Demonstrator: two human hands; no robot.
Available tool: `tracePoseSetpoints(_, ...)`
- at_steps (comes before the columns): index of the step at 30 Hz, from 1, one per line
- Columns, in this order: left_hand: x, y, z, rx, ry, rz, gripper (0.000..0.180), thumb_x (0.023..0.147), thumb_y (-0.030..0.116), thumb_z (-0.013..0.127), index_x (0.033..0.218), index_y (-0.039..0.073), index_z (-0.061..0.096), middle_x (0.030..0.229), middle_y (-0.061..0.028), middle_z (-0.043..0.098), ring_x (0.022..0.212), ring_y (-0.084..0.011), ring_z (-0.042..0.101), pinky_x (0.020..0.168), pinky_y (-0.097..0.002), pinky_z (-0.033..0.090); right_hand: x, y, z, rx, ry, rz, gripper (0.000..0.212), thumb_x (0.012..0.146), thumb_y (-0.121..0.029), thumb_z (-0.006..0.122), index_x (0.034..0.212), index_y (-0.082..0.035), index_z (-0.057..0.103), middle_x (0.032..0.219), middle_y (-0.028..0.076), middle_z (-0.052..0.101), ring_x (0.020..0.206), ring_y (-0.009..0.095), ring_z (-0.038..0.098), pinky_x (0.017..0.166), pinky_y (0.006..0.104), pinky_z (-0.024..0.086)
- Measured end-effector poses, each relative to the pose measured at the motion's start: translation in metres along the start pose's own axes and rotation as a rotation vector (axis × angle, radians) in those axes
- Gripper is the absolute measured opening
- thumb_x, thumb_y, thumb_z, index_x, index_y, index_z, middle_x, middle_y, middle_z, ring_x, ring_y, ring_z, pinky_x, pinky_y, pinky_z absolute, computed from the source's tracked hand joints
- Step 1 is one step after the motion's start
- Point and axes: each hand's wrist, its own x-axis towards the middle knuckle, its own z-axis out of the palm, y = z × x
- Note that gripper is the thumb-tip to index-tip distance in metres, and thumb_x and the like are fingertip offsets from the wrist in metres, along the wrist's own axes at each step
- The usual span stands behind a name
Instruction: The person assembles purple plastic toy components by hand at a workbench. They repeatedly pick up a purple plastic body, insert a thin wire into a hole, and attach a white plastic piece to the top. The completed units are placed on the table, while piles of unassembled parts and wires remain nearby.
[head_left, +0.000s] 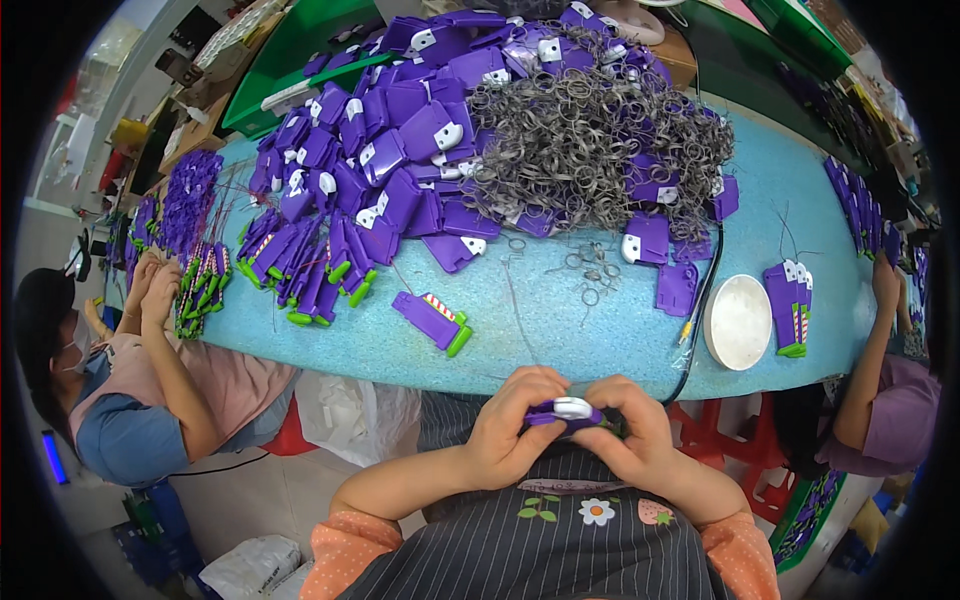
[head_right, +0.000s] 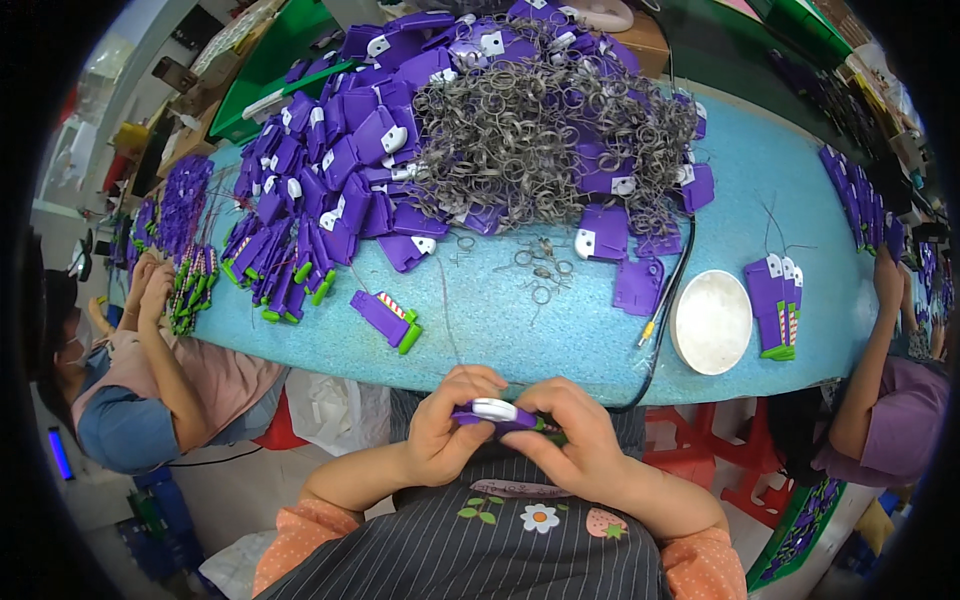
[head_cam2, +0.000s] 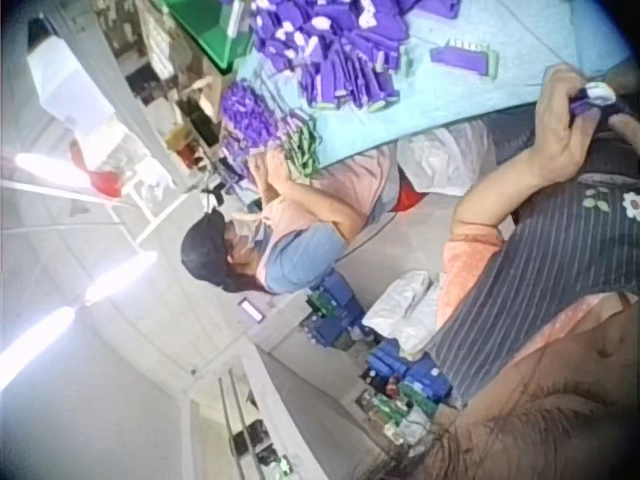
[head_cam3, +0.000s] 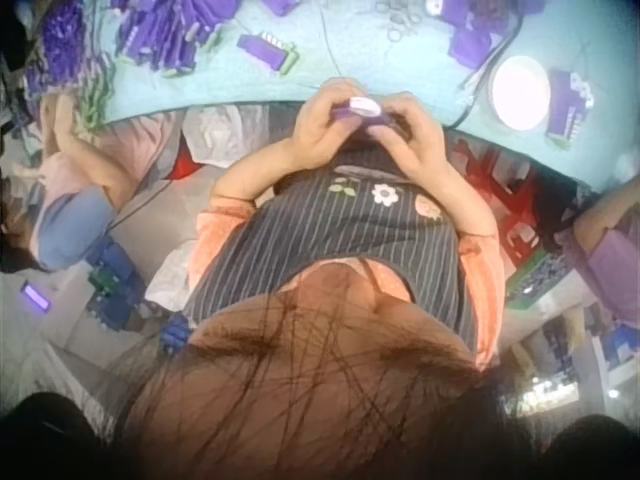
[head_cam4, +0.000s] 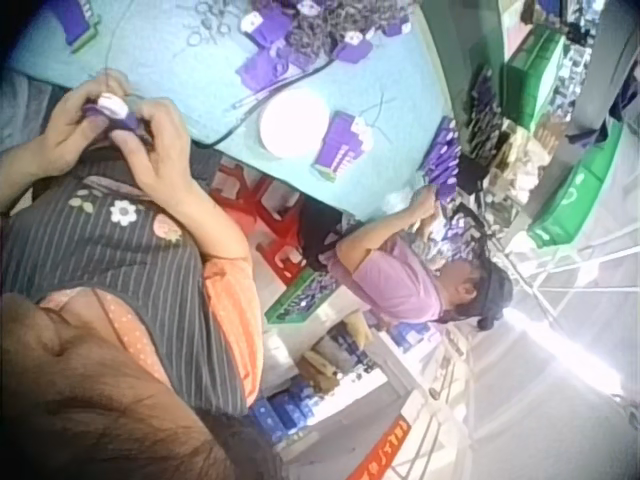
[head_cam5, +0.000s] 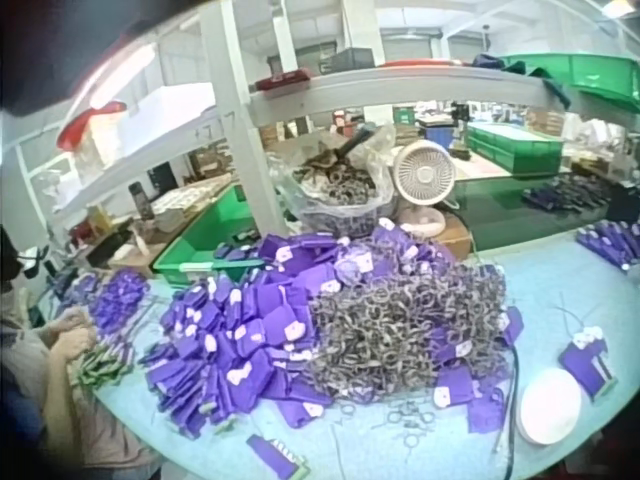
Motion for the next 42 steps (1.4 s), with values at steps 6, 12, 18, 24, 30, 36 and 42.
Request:
tracePoseSetpoints(6,0.053,0.017,-0.065,0.654,0.243,-0.209,0.063,0.073,0.018,0.071,0.124,-0.003,0.040,0.116,-0.0185,0.047,0.107,-0.0303,0.047,0.089,-0.0410,0.039,-0.020,-0.013,-0.086,-0.059,0.694,0.147,0.021,0.081,-0.003,0.062,0.100,0.003,0.055,0.095,0.006,0.060,0.085,0.013,0.055,0.077,0.0276,0.045)
tracePoseSetpoints(12,0.075,-0.032,-0.145,1.355,0.363,-0.108,0.035,0.080,0.004,0.059,0.113,-0.006,0.051,0.101,-0.0204,0.058,0.095,-0.0360,0.053,0.085,-0.0416,0.042,-0.012,0.032,-0.194,-0.482,0.837,0.108,0.015,0.085,-0.006,0.063,0.097,0.002,0.058,0.087,0.002,0.060,0.077,0.007,0.054,0.070,0.0204,0.043)
tracePoseSetpoints(18,0.065,-0.004,-0.129,1.068,0.502,0.005,0.024,0.081,-0.002,0.052,0.104,-0.004,0.059,0.107,-0.0197,0.058,0.102,-0.0331,0.055,0.087,-0.0391,0.043,-0.015,0.067,-0.195,-1.321,0.674,0.120,0.025,0.073,-0.010,0.071,0.095,-0.002,0.062,0.084,0.011,0.058,0.079,0.025,0.055,0.071,0.0326,0.043)
tracePoseSetpoints(24,0.028,0.039,-0.054,0.815,-0.154,0.123,0.038,0.063,-0.005,0.060,0.099,0.009,0.064,0.135,-0.0201,0.041,0.128,-0.0433,0.033,0.104,-0.0508,0.028,-0.003,0.014,-0.138,-0.822,0.594,0.051,0.045,0.067,-0.017,0.077,0.104,-0.001,0.058,0.101,0.014,0.057,0.092,0.028,0.055,0.080,0.0360,0.043)
tracePoseSetpoints(30,0.032,0.043,-0.028,0.474,-0.541,0.271,0.045,0.066,0.003,0.068,0.109,0.009,0.061,0.141,-0.0207,0.034,0.132,-0.0468,0.025,0.103,-0.0527,0.030,0.029,-0.023,-0.041,0.020,-0.581,-0.067,0.075,0.067,-0.032,0.080,0.123,0.005,0.046,0.115,0.019,0.051,0.106,0.035,0.052,0.089,0.0389,0.042)
tracePoseSetpoints(36,-0.011,0.034,-0.028,-0.058,-0.115,-0.340,0.064,0.082,0.003,0.060,0.137,-0.004,0.028,0.126,-0.0277,0.046,0.116,-0.0328,0.051,0.093,-0.0378,0.044,0.038,-0.016,-0.007,-0.338,-0.300,-0.018,0.074,0.064,-0.027,0.080,0.122,0.005,0.046,0.109,0.018,0.055,0.094,0.030,0.055,0.081,0.0381,0.044)
tracePoseSetpoints(42,-0.021,0.023,-0.029,0.004,0.050,-0.410,0.045,0.087,-0.002,0.049,0.130,-0.006,0.036,0.107,-0.0183,0.061,0.098,-0.0221,0.063,0.081,-0.0327,0.051,0.034,-0.007,0.027,-0.440,-0.174,-0.111,0.076,0.062,-0.018,0.078,0.124,0.007,0.042,0.119,0.020,0.053,0.092,0.031,0.056,0.081,0.0395,0.042)
